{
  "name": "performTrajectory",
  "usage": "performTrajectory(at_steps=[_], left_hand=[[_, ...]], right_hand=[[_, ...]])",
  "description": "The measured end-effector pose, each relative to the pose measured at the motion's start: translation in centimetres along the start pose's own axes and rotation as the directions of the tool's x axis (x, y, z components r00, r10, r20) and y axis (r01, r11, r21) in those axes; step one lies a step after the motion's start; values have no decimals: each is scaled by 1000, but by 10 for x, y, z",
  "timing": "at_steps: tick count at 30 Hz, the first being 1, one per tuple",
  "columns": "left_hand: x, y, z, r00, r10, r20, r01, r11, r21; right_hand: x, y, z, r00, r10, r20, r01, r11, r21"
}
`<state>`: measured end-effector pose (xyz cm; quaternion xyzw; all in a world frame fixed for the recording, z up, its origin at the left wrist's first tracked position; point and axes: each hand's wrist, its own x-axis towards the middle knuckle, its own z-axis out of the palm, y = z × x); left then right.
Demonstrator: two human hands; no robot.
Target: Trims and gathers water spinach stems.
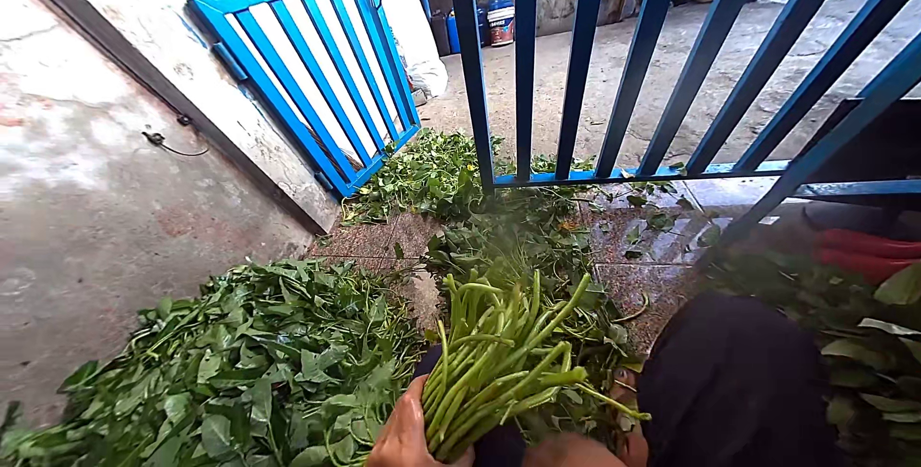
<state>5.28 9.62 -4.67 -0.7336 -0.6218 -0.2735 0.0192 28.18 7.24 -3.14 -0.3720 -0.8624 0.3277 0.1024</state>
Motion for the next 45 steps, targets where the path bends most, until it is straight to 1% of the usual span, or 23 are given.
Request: performTrajectory(at_steps=[1,3,6,7,9,12,16,17,19,21,22,23,27,30,35,38,39,40,41,42,43,44,45], left_hand=[[0,-3,-1,1000,-7,9,7,999,-53],[0,-5,-1,999,-28,20,31,988,-148],[5,-8,0,998,-47,41,56,961,-272],[6,-10,0,996,-60,60,76,947,-312],[6,-16,1,984,-137,116,173,892,-417],[4,-20,4,967,-224,117,253,846,-470],[-6,-1,13,943,-332,-19,289,847,-447],[-8,2,13,936,-353,-6,294,789,-539],[-9,2,7,920,-384,74,290,541,-790],[-9,-9,1,921,-353,166,286,320,-903],[-8,-15,-2,926,-317,207,299,278,-913],[-7,-21,-5,932,-276,234,314,294,-903],[5,-39,-18,949,-178,261,316,570,-758],[5,-52,-23,978,-146,150,202,459,-865],[40,-58,-88,997,35,70,58,272,-961],[76,-41,-132,988,156,19,-7,161,-987],[83,-37,-138,986,168,-6,-27,124,-992],[88,-33,-140,988,151,-42,-58,106,-993],[89,-26,-137,988,123,-93,-105,101,-989],[88,-20,-131,983,106,-149,-159,102,-982],[86,-16,-121,973,100,-207,-218,118,-969],[83,-6,-109,965,67,-252,-258,93,-962],[80,-4,-95,958,63,-278,-282,58,-958]], right_hand=[[8,27,17,991,103,-82,-95,991,91],[37,68,36,954,158,-253,-52,923,380],[73,58,11,967,151,-206,75,603,795],[81,49,2,971,106,-213,129,517,846],[100,33,-6,922,-2,-386,365,334,869],[120,-1,-20,854,67,-516,495,203,845],[143,-16,-30,841,129,-525,484,255,837],[148,-17,-32,846,138,-515,472,254,844],[155,-21,-35,854,135,-503,463,244,852],[158,-25,-34,865,104,-490,455,245,856],[159,-27,-33,868,88,-489,457,244,855],[160,-29,-31,870,77,-488,459,238,856],[165,-43,-26,864,101,-493,470,190,862],[173,-67,-39,863,43,-504,490,172,854],[184,-143,-99,869,-49,-492,475,354,806],[192,-183,-144,884,-21,-467,381,612,693],[193,-192,-155,885,-35,-464,373,651,661],[196,-196,-161,868,-79,-490,417,651,634],[206,-194,-158,799,-150,-582,539,606,584],[225,-188,-146,690,-207,-693,659,575,484],[256,-179,-127,521,-215,-826,774,526,351],[268,-174,-117,471,-168,-866,780,538,320],[263,-166,-114,489,-134,-862,743,582,331]])
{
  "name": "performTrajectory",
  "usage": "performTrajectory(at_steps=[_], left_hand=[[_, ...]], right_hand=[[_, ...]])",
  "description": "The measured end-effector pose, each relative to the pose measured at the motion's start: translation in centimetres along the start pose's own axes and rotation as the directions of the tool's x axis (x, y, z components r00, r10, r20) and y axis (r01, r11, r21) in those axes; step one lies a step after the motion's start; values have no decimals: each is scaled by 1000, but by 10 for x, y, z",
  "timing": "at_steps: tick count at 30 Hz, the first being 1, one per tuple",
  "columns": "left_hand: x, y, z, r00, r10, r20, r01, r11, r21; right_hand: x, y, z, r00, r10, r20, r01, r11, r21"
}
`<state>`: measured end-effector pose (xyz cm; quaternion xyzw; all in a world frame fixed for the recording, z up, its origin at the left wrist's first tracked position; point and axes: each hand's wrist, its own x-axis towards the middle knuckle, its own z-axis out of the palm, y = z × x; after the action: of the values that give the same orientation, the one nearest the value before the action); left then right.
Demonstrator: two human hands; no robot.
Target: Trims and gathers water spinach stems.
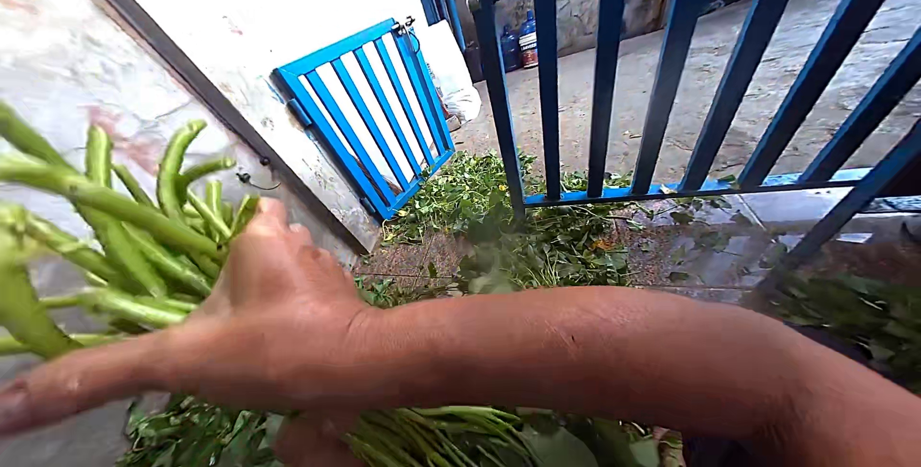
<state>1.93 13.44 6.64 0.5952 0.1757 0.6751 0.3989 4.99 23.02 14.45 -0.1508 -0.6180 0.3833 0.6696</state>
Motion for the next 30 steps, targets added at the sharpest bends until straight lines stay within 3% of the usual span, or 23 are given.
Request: performTrajectory(at_steps=[1,2,3,4,5,7,10,13,17,22,25,30], left_hand=[[-8,-14,2,1000,7,-1,-7,1000,-29],[-14,-24,8,1000,-11,15,12,996,-88],[-18,-33,16,998,-60,21,63,979,-195],[-23,-43,19,992,-107,67,122,944,-305],[-29,-56,17,982,-128,140,173,907,-384],[-42,-76,14,969,-147,199,224,862,-455],[-53,-87,18,975,-171,141,216,875,-432],[-53,-92,30,977,-177,115,210,869,-448],[-46,-105,37,970,-227,87,235,784,-574],[-44,-121,32,965,-253,68,231,704,-672],[-39,-116,30,961,-277,18,202,656,-727],[-22,-93,-7,992,-125,4,110,850,-516]], right_hand=[[-6,-16,-20,990,124,62,-117,987,-107],[-6,-52,-46,898,401,180,-346,898,-272],[-2,-75,-64,743,626,235,-528,765,-368],[-3,-80,-75,646,727,233,-612,676,-411],[-8,-77,-82,603,768,216,-641,628,-441],[-20,-66,-92,572,801,176,-648,573,-503],[-29,-59,-100,558,815,154,-642,542,-541],[-30,-51,-105,530,833,159,-708,537,-458],[-26,-30,-116,504,821,267,-779,566,-270],[-27,-33,-149,394,877,276,-844,464,-270],[-33,-33,-183,521,806,282,-731,592,-340],[-64,-53,-292,757,619,209,-410,699,-586]])
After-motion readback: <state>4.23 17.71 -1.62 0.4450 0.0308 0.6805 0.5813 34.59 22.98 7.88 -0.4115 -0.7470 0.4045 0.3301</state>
